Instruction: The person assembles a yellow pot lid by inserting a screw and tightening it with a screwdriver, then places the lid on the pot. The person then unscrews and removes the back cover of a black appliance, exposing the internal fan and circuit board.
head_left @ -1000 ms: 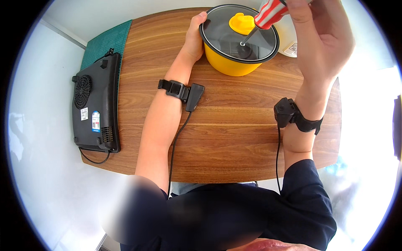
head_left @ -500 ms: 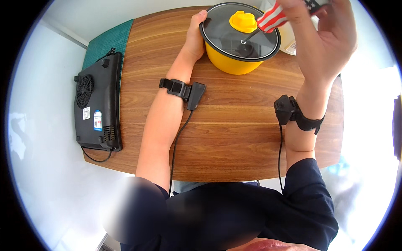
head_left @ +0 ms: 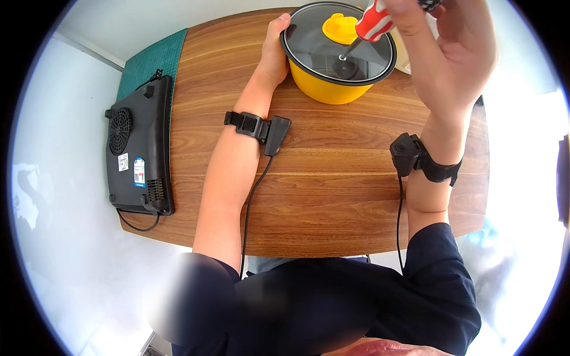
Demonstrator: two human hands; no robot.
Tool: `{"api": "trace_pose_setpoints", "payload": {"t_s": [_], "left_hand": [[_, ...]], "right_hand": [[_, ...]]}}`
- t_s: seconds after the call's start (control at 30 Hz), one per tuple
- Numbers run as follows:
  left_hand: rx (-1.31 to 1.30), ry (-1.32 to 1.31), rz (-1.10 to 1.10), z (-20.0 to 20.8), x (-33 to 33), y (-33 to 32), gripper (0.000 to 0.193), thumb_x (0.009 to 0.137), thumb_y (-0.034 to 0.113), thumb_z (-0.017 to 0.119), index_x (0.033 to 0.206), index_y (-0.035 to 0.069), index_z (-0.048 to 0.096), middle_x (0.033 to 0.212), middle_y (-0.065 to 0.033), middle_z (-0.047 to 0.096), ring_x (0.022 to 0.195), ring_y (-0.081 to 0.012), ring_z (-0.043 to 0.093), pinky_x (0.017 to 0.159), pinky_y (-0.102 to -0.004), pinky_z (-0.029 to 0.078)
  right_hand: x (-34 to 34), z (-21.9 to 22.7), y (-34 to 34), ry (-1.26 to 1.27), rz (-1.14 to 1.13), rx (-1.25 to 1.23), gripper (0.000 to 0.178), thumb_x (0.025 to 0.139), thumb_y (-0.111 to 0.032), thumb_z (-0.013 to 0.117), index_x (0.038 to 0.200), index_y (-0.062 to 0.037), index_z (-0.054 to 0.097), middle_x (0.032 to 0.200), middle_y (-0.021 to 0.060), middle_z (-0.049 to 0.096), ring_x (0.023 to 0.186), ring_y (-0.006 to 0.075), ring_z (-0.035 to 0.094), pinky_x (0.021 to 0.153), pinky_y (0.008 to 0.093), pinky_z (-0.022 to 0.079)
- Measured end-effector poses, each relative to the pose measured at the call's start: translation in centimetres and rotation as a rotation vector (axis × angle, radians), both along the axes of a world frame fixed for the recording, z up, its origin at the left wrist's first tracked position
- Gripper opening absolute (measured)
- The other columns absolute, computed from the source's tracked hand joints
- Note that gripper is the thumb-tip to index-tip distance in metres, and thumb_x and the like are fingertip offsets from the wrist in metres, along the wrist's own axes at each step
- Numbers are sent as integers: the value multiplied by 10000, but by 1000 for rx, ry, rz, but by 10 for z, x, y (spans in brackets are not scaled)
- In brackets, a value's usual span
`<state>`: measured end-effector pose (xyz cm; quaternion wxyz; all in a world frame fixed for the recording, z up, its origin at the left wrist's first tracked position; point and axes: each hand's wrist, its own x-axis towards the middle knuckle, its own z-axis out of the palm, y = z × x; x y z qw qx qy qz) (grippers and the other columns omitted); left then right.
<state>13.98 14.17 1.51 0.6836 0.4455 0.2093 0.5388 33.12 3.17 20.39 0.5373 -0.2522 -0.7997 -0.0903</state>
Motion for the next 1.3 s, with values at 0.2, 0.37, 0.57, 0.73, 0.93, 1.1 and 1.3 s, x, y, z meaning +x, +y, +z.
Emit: {"api": "trace_pose_setpoints", "payload": {"t_s": [0.2,0.37,0.57,0.73,0.93,1.1,1.3], "left_hand": [[32,2,-18,4,3,-4,555,994,506,495,1260,45,652,1183,-69,711,1064,-180,656,964,-331,496],[66,34,2,-3,-4,0,559,996,513,489,1258,46,650,1193,-70,711,1080,-180,657,969,-328,497],[68,44,5,3,-1,-5,459,995,516,488,1148,112,643,1143,-52,692,1060,-166,644,952,-330,495],[59,34,2,-1,-1,-2,480,992,529,492,1155,106,652,1149,-52,693,1072,-169,642,957,-329,490],[72,45,7,-5,-10,-2,516,969,547,521,1166,91,660,1156,-57,691,1086,-178,630,978,-337,470],[47,19,-13,1,-1,-3,513,966,541,525,1167,89,660,1149,-54,689,1081,-174,625,975,-331,464],[103,52,-10,-11,-11,6,549,972,548,508,1205,75,661,1188,-74,693,1100,-186,628,985,-340,464]], "right_hand": [[0,-18,21,126,121,68,512,953,-136,725,1407,12,540,1369,137,611,1156,183,612,967,336,534],[-24,-6,-5,177,-73,-17,558,945,-262,770,1386,2,553,1349,98,627,1008,123,642,868,295,551],[-6,-10,5,108,129,35,485,970,-244,755,1351,-2,577,1030,7,628,791,58,605,732,223,507],[-2,-17,5,202,-45,-43,489,1001,-301,717,1345,13,570,912,-13,598,776,50,590,736,222,497],[-55,2,-20,290,-127,-69,528,1023,-357,662,1360,25,524,1081,93,627,902,102,615,790,251,510],[0,-11,2,51,-41,50,452,1049,-296,601,1352,30,520,1173,131,626,1030,175,645,903,305,533],[-29,-23,7,300,128,37,502,1016,-304,672,1356,36,526,1204,118,621,1031,167,637,923,305,514]]}}
